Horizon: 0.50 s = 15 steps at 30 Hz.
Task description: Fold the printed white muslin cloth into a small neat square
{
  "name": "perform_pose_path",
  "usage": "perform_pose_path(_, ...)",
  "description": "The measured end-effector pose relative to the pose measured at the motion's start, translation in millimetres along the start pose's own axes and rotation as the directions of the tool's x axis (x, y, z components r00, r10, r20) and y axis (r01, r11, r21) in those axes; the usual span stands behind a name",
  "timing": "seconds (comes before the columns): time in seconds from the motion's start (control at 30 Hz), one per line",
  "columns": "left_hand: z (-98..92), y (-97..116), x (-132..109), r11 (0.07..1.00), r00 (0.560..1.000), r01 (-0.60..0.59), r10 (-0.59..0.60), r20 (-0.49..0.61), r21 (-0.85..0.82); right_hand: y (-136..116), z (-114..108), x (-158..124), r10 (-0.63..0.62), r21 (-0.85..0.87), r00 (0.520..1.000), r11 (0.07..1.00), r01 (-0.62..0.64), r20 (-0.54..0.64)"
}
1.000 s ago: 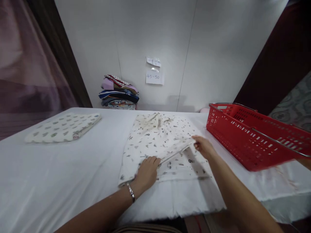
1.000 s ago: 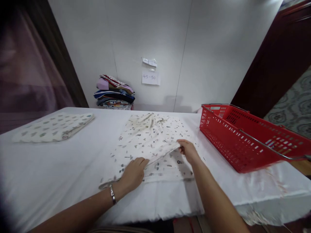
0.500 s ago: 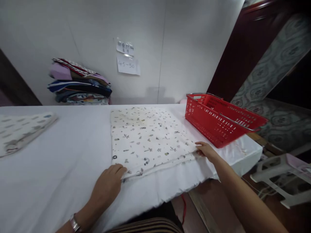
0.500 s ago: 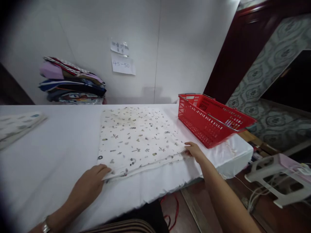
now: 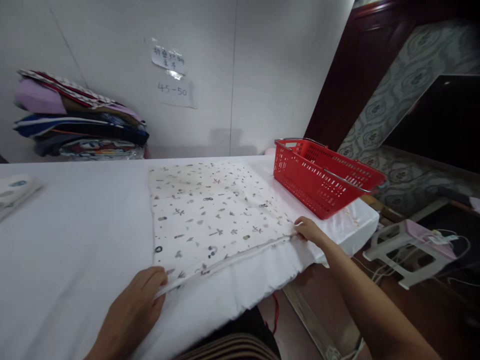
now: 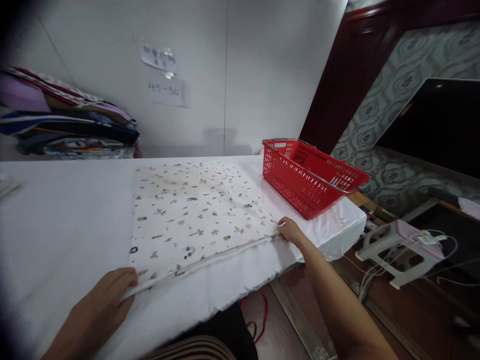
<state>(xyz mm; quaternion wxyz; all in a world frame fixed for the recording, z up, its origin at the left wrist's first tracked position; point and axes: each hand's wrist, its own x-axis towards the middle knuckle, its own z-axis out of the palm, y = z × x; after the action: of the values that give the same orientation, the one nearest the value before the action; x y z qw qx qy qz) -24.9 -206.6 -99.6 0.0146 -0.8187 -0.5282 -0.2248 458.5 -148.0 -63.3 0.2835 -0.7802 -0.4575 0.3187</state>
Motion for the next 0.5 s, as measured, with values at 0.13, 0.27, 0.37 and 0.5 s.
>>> perform_pose_path(0.13, 0.2, 0.5, 0.2, 1.0, 0.999, -0.021, 0.021, -0.024, -0.007, 0.0, 0.4, 6.2, 0.012, -0.165, 1.0, 0.986, -0.016, -0.029)
perform_pose_path(0.27, -1.4, 1.6, -1.3, 1.0, 1.0, 0.012, -0.011, 0.026, -0.006, 0.6, 3.0, 10.5, 0.023, -0.305, 1.0, 0.952, -0.024, -0.009)
perform_pose_path(0.37, -1.4, 0.9, -3.5, 1.0, 0.999, 0.019, -0.018, 0.039, -0.022, -0.6, 1.6, 9.8, 0.029, -0.371, 0.999, 0.928, -0.021, 0.017)
perform_pose_path(0.5, 0.0, -1.6, -5.5, 0.999, 0.999, 0.025, -0.027, -0.035, -0.044, -4.9, -4.9, 5.9, 0.0, -0.413, 1.0, 0.911, 0.003, 0.008)
